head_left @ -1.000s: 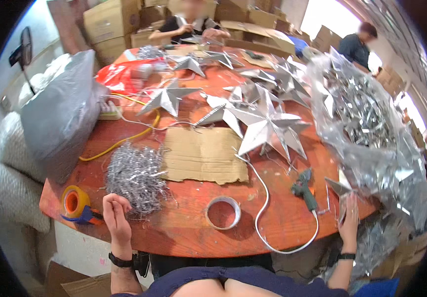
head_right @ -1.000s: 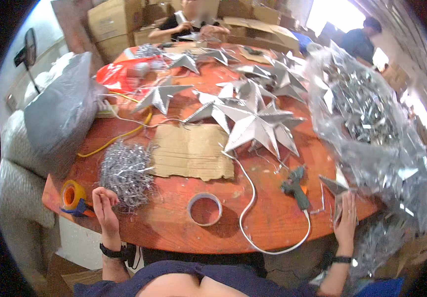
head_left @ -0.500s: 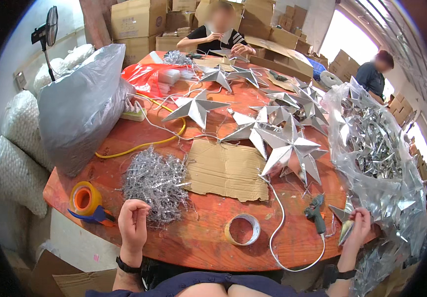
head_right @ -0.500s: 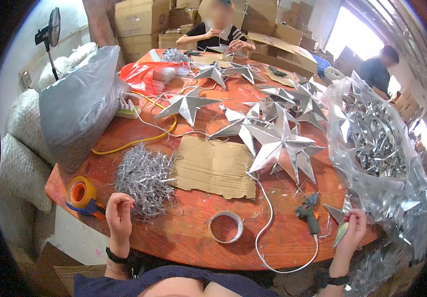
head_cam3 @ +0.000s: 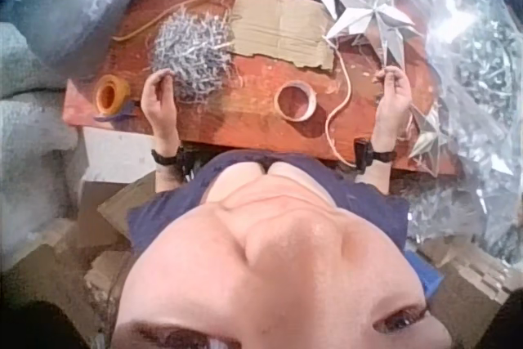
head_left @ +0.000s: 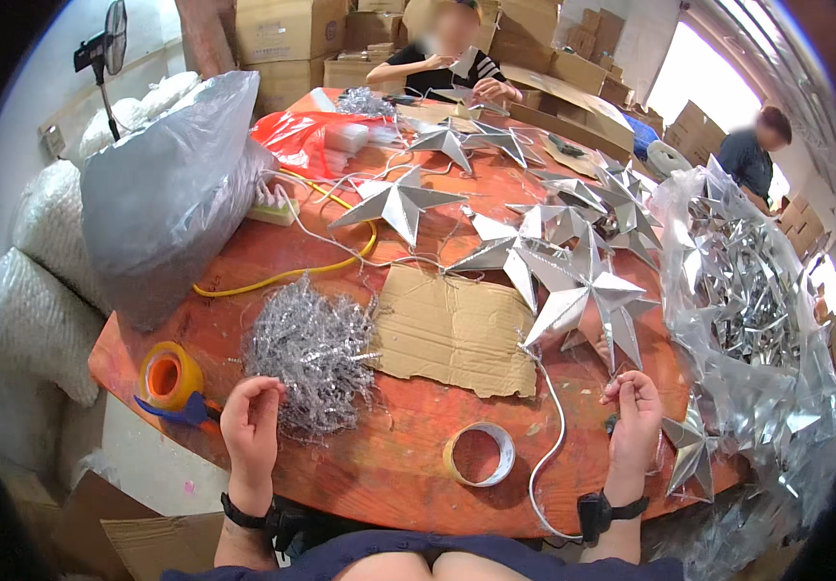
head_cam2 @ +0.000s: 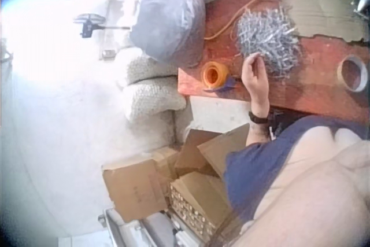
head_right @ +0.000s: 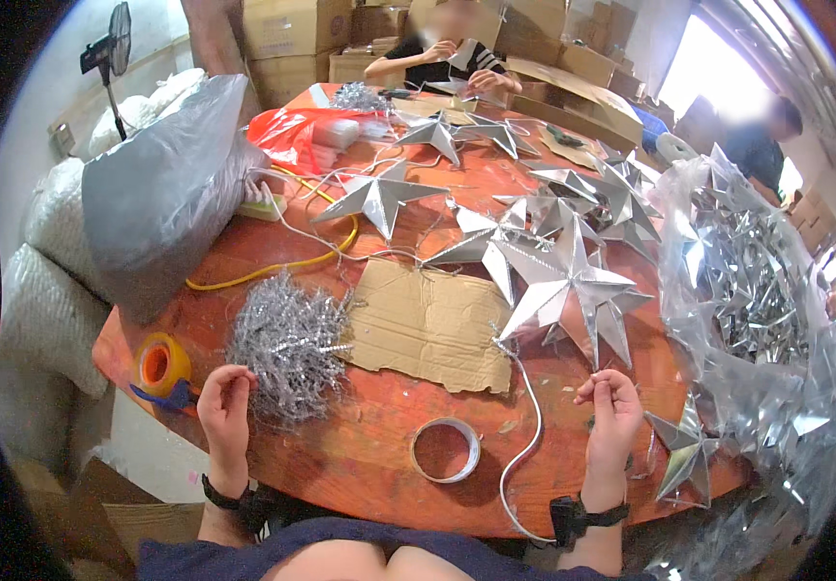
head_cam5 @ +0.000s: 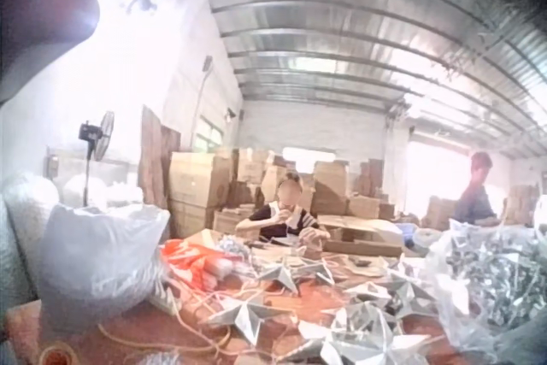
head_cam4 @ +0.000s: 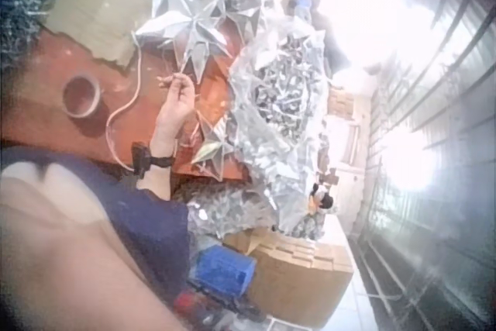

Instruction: Assembling metallic decorative stars using a glue gun and silver trim.

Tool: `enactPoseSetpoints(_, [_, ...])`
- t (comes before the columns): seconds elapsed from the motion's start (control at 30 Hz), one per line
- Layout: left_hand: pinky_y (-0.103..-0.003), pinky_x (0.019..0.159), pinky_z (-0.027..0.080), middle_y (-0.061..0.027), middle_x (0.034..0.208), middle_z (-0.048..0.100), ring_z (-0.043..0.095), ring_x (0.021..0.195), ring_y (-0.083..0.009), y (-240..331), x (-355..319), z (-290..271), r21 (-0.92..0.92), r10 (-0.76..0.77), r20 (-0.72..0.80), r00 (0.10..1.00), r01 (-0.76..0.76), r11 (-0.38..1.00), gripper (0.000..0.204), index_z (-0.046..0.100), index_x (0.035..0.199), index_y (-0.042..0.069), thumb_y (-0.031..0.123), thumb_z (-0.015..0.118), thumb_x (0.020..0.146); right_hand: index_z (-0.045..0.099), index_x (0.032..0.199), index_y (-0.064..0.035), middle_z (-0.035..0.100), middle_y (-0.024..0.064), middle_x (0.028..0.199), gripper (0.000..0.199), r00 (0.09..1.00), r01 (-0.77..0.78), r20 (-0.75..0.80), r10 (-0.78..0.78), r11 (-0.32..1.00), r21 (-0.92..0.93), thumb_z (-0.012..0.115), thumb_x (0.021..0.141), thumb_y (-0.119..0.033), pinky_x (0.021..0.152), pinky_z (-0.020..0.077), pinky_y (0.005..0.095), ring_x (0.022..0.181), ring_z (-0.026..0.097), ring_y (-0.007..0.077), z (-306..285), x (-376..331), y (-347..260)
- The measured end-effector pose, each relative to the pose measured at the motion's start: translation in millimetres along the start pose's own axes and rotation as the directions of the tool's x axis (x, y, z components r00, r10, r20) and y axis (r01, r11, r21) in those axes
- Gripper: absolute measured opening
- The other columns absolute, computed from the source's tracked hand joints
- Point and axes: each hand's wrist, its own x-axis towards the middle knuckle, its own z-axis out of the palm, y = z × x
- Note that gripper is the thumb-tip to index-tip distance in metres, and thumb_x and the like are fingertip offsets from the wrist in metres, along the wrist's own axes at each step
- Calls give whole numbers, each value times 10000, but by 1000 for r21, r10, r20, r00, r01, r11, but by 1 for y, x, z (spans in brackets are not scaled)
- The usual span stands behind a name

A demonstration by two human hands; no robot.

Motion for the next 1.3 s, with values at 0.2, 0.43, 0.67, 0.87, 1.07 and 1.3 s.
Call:
enactPoseSetpoints(0.2, [-229, 734, 437, -41, 872, 531, 517, 784, -99, 2, 2, 7, -124, 34, -89, 995, -45, 991, 143, 482, 1039, 27, -27, 424, 920, 582, 958, 1, 609, 66, 804, 106, 1000, 12, -28, -10, 996, 83, 517, 949, -83, 635, 495, 268, 698, 575, 128, -9, -2, 9])
enactPoseSetpoints(0.43, [-257, 669, 399, -52, 817, 479, 442, 712, -118, -3, 3, 7, -133, 77, -156, 985, -99, 986, 159, 378, 1037, 77, -25, 374, 916, 545, 949, -28, 589, 58, 781, 134, 991, 15, -133, 15, 975, 221, 484, 969, -146, 579, 452, 252, 662, 544, 127, -3, -7, 3])
enactPoseSetpoints(0.67, [-257, 655, 396, -47, 785, 464, 434, 697, -114, -3, 3, 8, -176, 79, -136, 988, -103, 979, 160, 355, 1028, 81, -25, 382, 913, 408, 757, -100, 377, -8, 618, 234, 982, 73, -188, 0, 921, 383, 406, 966, -205, 441, 276, 217, 516, 339, 71, -4, -6, 0])
enactPoseSetpoints(0.87, [-235, 663, 417, -51, 826, 507, 482, 730, -101, -4, 3, 7, -147, 70, -119, 990, -87, 985, 159, 361, 1046, 75, -15, 435, 937, 388, 772, -98, 359, -4, 622, 199, 980, 93, -193, -42, 960, 265, 396, 965, -145, 452, 263, 234, 525, 306, 69, -8, -10, 4])
enactPoseSetpoints(1.07, [-248, 776, 478, -79, 905, 558, 567, 842, -129, -3, 3, 12, -145, 57, -110, 992, -72, 987, 210, 362, 1083, 67, -21, 476, 931, 461, 863, -68, 425, 3, 739, 136, 970, 150, -218, -105, 968, 200, 430, 986, -117, 540, 355, 228, 595, 371, 72, -1, -9, 3])
enactPoseSetpoints(1.3, [-272, 812, 492, -96, 940, 576, 580, 859, -142, -2, 3, 11, -116, 63, -67, 996, -71, 991, 235, 361, 1103, 66, -10, 497, 927, 499, 954, -33, 513, 45, 812, 24, 985, 137, -120, -123, 985, 107, 496, 952, -57, 647, 462, 253, 710, 501, 107, 0, -13, 2])
